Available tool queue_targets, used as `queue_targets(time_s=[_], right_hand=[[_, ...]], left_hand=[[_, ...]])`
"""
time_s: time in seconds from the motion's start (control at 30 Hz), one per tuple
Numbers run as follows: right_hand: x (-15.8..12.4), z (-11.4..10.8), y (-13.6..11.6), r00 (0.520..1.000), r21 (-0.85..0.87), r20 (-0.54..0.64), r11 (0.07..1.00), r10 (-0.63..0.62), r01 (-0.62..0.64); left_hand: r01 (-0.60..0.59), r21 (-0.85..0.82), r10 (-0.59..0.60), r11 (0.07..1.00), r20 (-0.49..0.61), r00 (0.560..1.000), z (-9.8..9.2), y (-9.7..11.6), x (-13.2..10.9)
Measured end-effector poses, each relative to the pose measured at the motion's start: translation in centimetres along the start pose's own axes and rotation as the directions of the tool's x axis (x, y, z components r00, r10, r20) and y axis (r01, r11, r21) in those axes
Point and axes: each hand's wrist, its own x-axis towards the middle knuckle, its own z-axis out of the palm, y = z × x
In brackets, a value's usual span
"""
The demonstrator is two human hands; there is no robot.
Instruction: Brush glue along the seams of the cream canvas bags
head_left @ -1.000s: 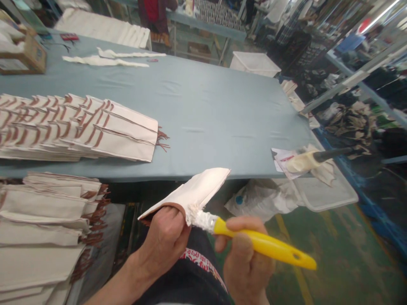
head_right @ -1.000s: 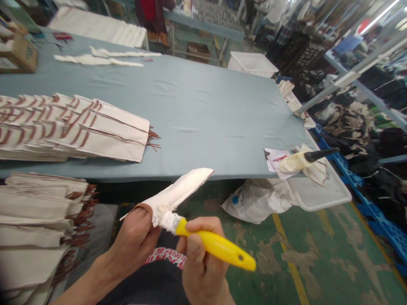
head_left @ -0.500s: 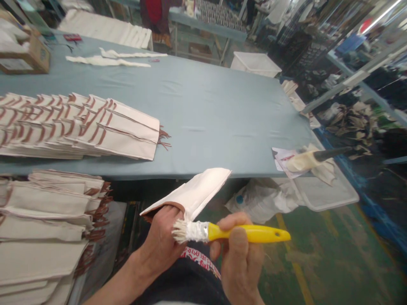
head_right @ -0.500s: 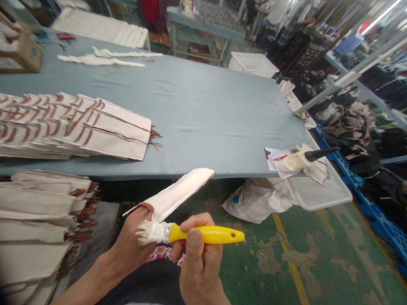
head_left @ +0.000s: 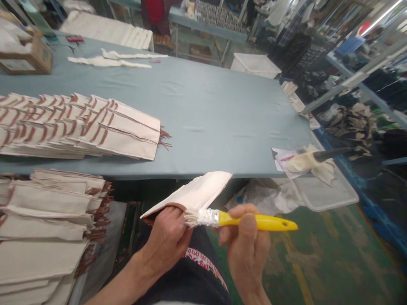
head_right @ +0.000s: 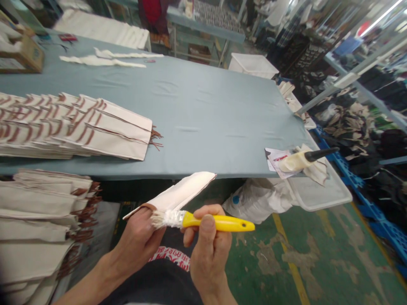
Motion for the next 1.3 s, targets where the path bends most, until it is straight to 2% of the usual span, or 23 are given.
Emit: queue_targets(time_s=[0.1,0.17,0.23,0.3,0.43,0.57,0.63,0.7,0.77,0.87,0.93,1.0,1.1,1.23,1.3], right_hand=[[0.5,-0.2,0.1,1.0,0.005,0.022,1.0,0.011,-0.011],[0.8,-0.3,0.0,0.999,-0.003,-0.02,0.999,0.04,-0.041],[1.0,-0.4,-0.1,0.997,-0.01,-0.077,1.0,0.009,-0.009],[0.9,-0.3,-0.3,0.998,-0.015,-0.068,1.0,0.005,-0.006],[0.5,-0.1,-0.7,0.987,-0.014,-0.017,0.987,0.159,-0.159],[2.0,-1.1,-1.0,0.994,0.021,-0.106,0.999,0.039,-0.037],[2.9,-1.7,-1.0,0.994,0.045,-0.108,0.999,0.021,-0.016],[3.2,-1.8,-1.2,0.993,0.058,-0.105,0.997,0.054,-0.048],[2.8,-1.5,-1.4,0.988,0.068,-0.123,0.994,0.096,-0.088],[2.1,-1.0,-1.8,0.979,0.082,-0.152,0.989,0.138,-0.127],[2.1,-1.1,-1.9,0.987,0.088,-0.127,0.992,0.098,-0.088],[2.5,-1.3,-1.9,0.999,0.084,-0.052,0.996,0.002,0.002],[3.2,-1.6,-2.0,0.99,0.069,0.008,0.987,-0.143,0.142],[3.6,-1.3,-2.6,0.984,0.065,-0.03,0.982,-0.177,0.178],[3.9,-0.9,-2.8,0.985,0.061,-0.019,0.984,-0.169,0.17]], left_hand=[[0.009,0.004,-0.009,1.0,-0.007,1.0,0.1,0.0,-0.1],[0.011,0.004,-0.011,1.0,-0.006,1.0,0.1,-0.1,-0.1],[0.029,-0.003,-0.029,1.0,0.004,1.0,0.2,-0.1,-0.1],[0.037,-0.023,-0.036,0.999,0.006,0.999,0.2,-0.1,-0.1],[0.051,-0.052,-0.051,0.997,0.007,0.999,0.3,-0.2,0.0],[0.117,-0.071,-0.116,0.991,0.017,0.993,0.5,-0.2,0.2],[0.193,-0.127,-0.189,0.973,0.042,0.981,0.4,-0.1,0.3],[0.318,-0.233,-0.299,0.919,0.115,0.947,0.2,0.0,0.6],[0.452,-0.331,-0.405,0.828,0.205,0.891,-0.3,0.0,1.0],[0.574,-0.396,-0.499,0.717,0.284,0.819,-1.4,0.1,2.0],[0.604,-0.426,-0.513,0.674,0.319,0.797,-2.0,0.3,2.8],[0.617,-0.451,-0.503,0.645,0.357,0.787,-2.5,0.5,3.5],[0.649,-0.479,-0.495,0.591,0.419,0.761,-2.9,0.7,4.2],[0.729,-0.522,-0.491,0.442,0.539,0.684,-3.5,0.7,4.7],[0.748,-0.548,-0.475,0.375,0.579,0.663,-3.8,0.8,5.1]])
